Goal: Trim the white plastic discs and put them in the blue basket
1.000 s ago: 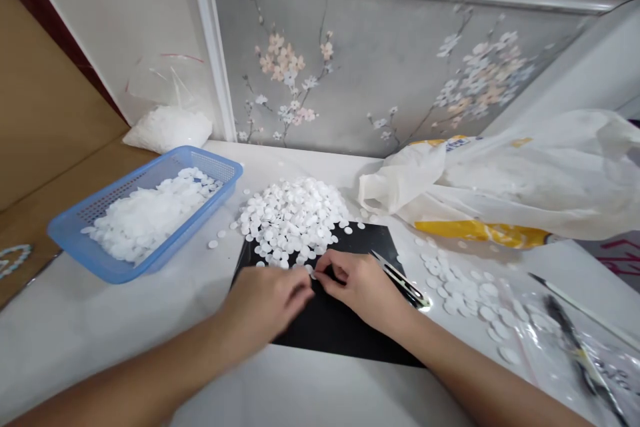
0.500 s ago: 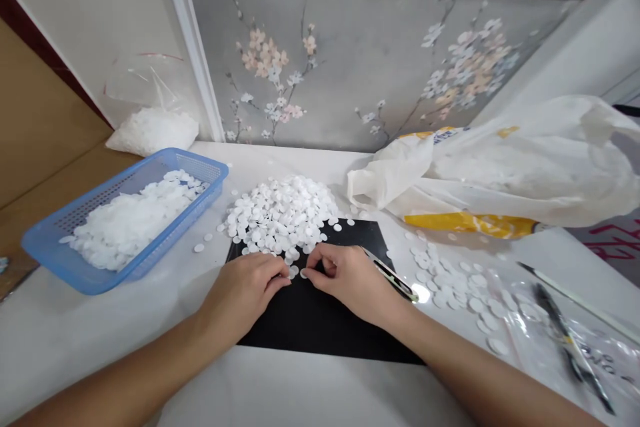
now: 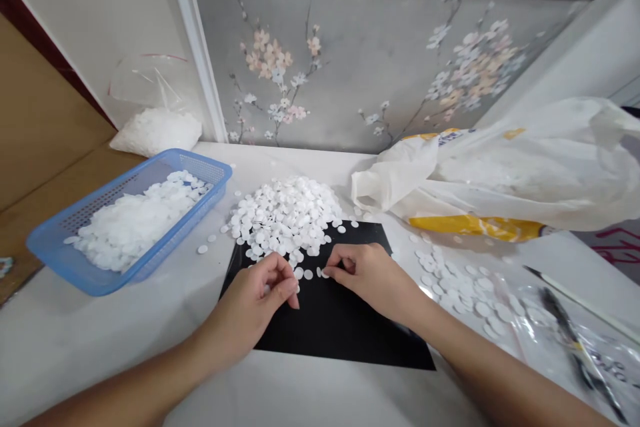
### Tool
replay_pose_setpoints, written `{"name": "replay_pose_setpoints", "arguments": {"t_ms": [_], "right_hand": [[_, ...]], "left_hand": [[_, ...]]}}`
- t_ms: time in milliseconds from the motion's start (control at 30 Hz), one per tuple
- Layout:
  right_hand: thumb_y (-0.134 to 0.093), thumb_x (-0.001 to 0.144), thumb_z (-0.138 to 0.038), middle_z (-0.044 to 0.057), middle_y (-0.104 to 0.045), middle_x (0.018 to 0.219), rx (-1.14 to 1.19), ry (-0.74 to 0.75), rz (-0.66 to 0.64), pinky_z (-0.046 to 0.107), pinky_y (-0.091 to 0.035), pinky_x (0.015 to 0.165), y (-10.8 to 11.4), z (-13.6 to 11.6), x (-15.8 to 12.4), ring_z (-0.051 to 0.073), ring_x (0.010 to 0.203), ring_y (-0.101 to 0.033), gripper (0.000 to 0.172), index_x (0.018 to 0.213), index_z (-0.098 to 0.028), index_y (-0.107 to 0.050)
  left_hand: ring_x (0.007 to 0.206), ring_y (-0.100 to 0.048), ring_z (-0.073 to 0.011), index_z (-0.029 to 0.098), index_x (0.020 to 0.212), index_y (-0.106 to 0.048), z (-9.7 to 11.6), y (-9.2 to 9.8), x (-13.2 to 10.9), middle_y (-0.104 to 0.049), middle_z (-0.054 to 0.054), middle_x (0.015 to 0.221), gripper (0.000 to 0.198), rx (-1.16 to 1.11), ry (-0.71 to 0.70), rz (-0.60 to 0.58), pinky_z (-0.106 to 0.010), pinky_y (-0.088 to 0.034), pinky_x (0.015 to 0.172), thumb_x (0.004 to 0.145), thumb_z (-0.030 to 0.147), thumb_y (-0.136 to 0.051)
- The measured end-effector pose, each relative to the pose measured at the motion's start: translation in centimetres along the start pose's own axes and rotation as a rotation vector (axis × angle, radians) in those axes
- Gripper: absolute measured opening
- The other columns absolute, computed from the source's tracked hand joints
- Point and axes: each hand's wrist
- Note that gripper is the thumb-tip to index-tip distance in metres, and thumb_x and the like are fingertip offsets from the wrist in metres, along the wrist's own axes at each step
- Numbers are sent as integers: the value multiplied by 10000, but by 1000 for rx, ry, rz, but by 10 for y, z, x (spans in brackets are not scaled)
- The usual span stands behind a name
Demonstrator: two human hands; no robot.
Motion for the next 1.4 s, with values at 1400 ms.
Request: {"name": "replay_pose_setpoints", "arguments": {"t_ms": [1400], "right_hand": [[-453,890,-322,-8,-634,701,74,44,-8,267,-393,615,7,9,1,150,654,-559,258,759,-215,-648]], "left_hand": [[393,-347,-38,169,819,-519,-7,-6,5,-699,-40,754,298,-271,4,-171,-198,-256,420,888,456,-479]]}}
Point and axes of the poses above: each hand's wrist, its own x-axis towards the middle knuckle, its own y-axis out of the back of the hand, z = x × y
